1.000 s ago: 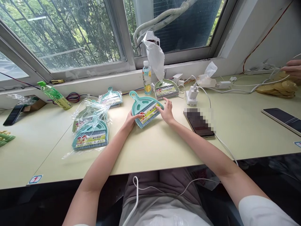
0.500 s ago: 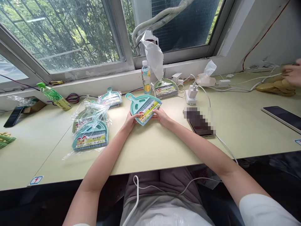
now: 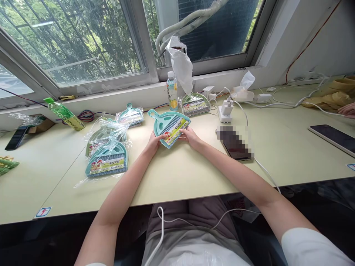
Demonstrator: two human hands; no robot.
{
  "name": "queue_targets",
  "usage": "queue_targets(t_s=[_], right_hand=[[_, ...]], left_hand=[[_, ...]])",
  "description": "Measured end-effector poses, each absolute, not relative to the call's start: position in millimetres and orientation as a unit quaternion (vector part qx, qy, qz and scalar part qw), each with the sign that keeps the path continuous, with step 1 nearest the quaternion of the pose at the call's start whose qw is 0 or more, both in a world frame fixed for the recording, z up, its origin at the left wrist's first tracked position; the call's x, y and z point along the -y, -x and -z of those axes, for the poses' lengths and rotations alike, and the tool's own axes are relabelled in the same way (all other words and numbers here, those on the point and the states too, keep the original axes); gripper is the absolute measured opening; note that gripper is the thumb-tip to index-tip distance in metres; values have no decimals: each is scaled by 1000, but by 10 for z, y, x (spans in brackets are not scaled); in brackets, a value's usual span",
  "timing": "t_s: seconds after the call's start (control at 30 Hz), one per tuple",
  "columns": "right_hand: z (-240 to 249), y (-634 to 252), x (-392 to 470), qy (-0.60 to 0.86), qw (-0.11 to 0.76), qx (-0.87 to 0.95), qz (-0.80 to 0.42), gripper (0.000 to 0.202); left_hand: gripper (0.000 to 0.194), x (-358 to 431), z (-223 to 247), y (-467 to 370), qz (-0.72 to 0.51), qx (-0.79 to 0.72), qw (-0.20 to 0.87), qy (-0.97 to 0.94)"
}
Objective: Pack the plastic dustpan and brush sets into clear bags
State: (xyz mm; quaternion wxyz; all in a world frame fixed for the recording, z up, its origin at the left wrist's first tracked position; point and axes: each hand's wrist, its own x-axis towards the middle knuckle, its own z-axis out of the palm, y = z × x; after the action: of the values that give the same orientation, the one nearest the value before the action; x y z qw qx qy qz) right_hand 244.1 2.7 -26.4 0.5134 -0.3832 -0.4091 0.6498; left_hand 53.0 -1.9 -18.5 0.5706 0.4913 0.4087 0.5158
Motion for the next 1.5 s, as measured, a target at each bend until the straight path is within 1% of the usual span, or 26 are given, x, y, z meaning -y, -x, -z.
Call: queue_targets(t_s=[0.1, 0.3, 0.43, 0.63, 0.77, 1.2, 1.5], right_hand=[[242, -2444, -13, 375, 510, 421, -650, 13], [226, -2452, 0, 373, 501, 432, -651, 21], [228, -2454, 3, 374, 502, 423, -655, 21], [226, -2460, 11, 375, 503, 423, -654, 19], [252, -2457, -9, 376, 504, 424, -652, 21], [297, -2474, -47, 376, 515, 415, -649, 19], [328, -2472, -61, 366, 523, 416, -648, 17]], left_hand=[[62, 28, 172, -531, -516, -414, 569, -488], [64, 26, 177, -523, -512, -405, 571, -498], [66, 34, 172, -529, -511, -403, 570, -501], [78, 29, 172, -536, -514, -401, 568, -503], [83, 21, 177, -538, -513, -409, 564, -502], [81, 51, 148, -558, -519, -416, 544, -511], [84, 18, 184, -560, -519, -407, 548, -515]])
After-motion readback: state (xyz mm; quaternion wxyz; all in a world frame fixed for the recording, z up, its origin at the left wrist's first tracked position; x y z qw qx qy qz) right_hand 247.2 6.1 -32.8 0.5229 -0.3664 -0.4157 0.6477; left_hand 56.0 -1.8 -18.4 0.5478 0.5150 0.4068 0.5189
